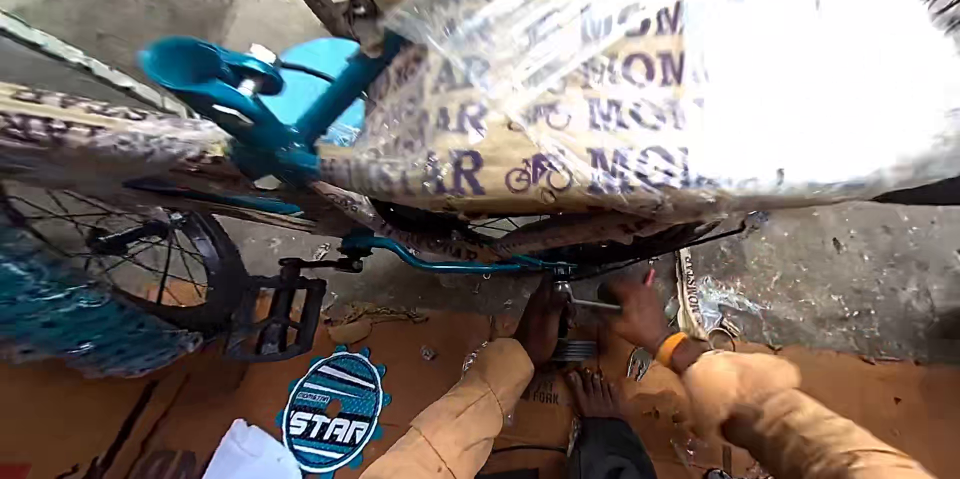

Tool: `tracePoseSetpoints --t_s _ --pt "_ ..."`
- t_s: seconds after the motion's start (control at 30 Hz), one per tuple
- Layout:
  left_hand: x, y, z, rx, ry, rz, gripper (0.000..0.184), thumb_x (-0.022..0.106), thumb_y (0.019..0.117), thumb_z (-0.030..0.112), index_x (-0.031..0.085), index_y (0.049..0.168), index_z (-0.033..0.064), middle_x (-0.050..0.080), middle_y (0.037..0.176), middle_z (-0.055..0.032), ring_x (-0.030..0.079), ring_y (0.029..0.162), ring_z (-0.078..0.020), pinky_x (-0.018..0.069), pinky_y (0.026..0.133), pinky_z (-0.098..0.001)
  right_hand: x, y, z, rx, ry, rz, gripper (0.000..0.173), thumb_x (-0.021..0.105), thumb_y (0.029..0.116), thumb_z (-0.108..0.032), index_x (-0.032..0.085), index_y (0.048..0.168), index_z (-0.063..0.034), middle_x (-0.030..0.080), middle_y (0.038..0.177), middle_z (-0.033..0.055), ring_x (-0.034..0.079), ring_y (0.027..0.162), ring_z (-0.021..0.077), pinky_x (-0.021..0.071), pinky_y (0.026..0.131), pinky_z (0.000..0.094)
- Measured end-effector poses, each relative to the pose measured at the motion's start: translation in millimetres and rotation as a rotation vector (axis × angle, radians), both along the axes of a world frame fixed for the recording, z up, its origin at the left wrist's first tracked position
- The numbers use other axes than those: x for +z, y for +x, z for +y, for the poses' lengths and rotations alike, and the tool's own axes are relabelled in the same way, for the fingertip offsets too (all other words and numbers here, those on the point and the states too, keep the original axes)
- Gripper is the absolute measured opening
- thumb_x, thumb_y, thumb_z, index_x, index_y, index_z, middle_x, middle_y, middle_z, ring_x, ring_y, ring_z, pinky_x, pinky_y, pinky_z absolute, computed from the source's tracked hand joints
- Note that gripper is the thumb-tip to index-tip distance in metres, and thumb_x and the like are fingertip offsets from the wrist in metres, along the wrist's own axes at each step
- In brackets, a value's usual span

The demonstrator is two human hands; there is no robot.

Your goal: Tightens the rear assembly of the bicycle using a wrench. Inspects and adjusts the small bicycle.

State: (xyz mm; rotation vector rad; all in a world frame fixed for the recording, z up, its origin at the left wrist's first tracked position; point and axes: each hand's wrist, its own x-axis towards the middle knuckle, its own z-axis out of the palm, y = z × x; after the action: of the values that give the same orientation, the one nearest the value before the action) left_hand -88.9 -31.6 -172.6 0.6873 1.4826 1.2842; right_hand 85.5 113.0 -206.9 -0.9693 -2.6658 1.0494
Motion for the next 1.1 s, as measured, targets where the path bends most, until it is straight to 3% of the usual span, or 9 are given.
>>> tracePoseSetpoints --t_s 0.17,0.23,0.3,0.37,0.43,0.53,0.7,0.9,1.1 --pt "3.4 -3.3 3.0 -0.060 -0.005 0.153 0.061 0.028 0.1065 0.046 0.044 0.140 -0.0024 0.064 0.088 -0.0072 0.065 0.075 -0.0167 0.0588 0.076 -0.0366 3.8 -4.3 -2.6 0.000 -0.094 -0.040 0.062 0.075 0.0858 -0.052 0.062 0.135 -0.0167 0.068 0.122 0.0038 0.064 0.116 0.0208 0.0516 0.104 0.0497" --pt "4.3 -3.8 -0.9 -0.071 0.001 0.180 0.064 0.029 0.1068 0.047 0.039 0.147 -0.0016 0.066 0.095 -0.0105 0.067 0.081 -0.0188 0.0591 0.081 -0.0386 33.8 2.5 -0.3 0.157 -0.089 -0.132 0.050 0.069 0.0939 -0.040 0.064 0.134 -0.0117 0.066 0.130 0.0094 0.060 0.126 0.0251 0.0450 0.112 0.0517" --pt "7.6 -5.5 -4.3 -0.078 -0.004 0.186 0.060 0.028 0.1082 0.042 0.036 0.150 -0.0005 0.067 0.099 -0.0123 0.068 0.086 -0.0195 0.0586 0.085 -0.0389 91.5 4.7 1.7 0.396 -0.004 -0.426 0.027 0.057 0.1016 -0.027 0.067 0.117 -0.0073 0.070 0.108 0.0178 0.066 0.106 0.0368 0.0499 0.093 0.0602" --pt "9.8 -7.6 -5.7 -0.081 -0.001 0.179 0.057 0.026 0.1102 0.037 0.032 0.154 0.0013 0.067 0.099 -0.0120 0.069 0.086 -0.0192 0.0581 0.086 -0.0383 161.8 4.0 -3.1 0.506 0.077 -0.709 0.025 0.056 0.1024 -0.023 0.065 0.121 -0.0080 0.068 0.105 0.0215 0.066 0.102 0.0427 0.0514 0.084 0.0642" --pt "9.5 -7.8 -4.7 -0.061 0.009 0.160 0.053 0.026 0.1114 0.033 0.034 0.154 0.0018 0.067 0.098 -0.0113 0.069 0.085 -0.0189 0.0588 0.084 -0.0376 222.2 7.8 -10.4 0.470 0.243 -0.764 0.027 0.054 0.1038 -0.026 0.065 0.126 -0.0151 0.069 0.103 0.0172 0.068 0.097 0.0397 0.0535 0.079 0.0605" --pt "8.7 -3.6 -1.4 -0.030 0.010 0.164 0.048 0.026 0.1118 0.031 0.040 0.148 0.0017 0.065 0.092 -0.0109 0.067 0.078 -0.0196 0.0589 0.078 -0.0385 264.2 11.8 -13.2 0.412 0.552 -0.639 0.020 0.056 0.0999 -0.023 0.070 0.114 -0.0207 0.069 0.091 0.0067 0.068 0.081 0.0302 0.0540 0.066 0.0504" --pt "12.9 2.4 2.6 0.027 -0.038 0.132 0.049 0.024 0.1131 0.031 0.040 0.148 0.0012 0.064 0.091 -0.0111 0.066 0.074 -0.0191 0.0593 0.075 -0.0372 244.9 15.6 -6.7 0.420 0.457 -0.823 0.016 0.054 0.0981 -0.021 0.064 0.109 -0.0157 0.068 0.090 0.0096 0.069 0.082 0.0325 0.0537 0.065 0.0520" --pt "15.1 4.8 4.8 0.048 -0.076 0.140 0.049 0.023 0.1131 0.032 0.039 0.149 0.0027 0.064 0.089 -0.0103 0.065 0.073 -0.0188 0.0588 0.073 -0.0377 200.1 26.2 20.5 0.429 0.375 -0.641 0.028 0.045 0.1065 -0.038 0.064 0.103 -0.0176 0.065 0.079 0.0058 0.068 0.075 0.0284 0.0534 0.063 0.0496" --pt "19.5 1.2 0.2 -0.039 -0.107 0.215 0.045 0.022 0.1126 0.032 0.047 0.132 0.0006 0.061 0.083 -0.0080 0.062 0.068 -0.0174 0.0557 0.067 -0.0370 177.4 7.7 48.5 0.609 0.142 -0.606 0.020 0.065 0.0991 -0.034 0.072 0.105 -0.0157 0.070 0.090 0.0090 0.069 0.088 0.0311 0.0548 0.075 0.0558"
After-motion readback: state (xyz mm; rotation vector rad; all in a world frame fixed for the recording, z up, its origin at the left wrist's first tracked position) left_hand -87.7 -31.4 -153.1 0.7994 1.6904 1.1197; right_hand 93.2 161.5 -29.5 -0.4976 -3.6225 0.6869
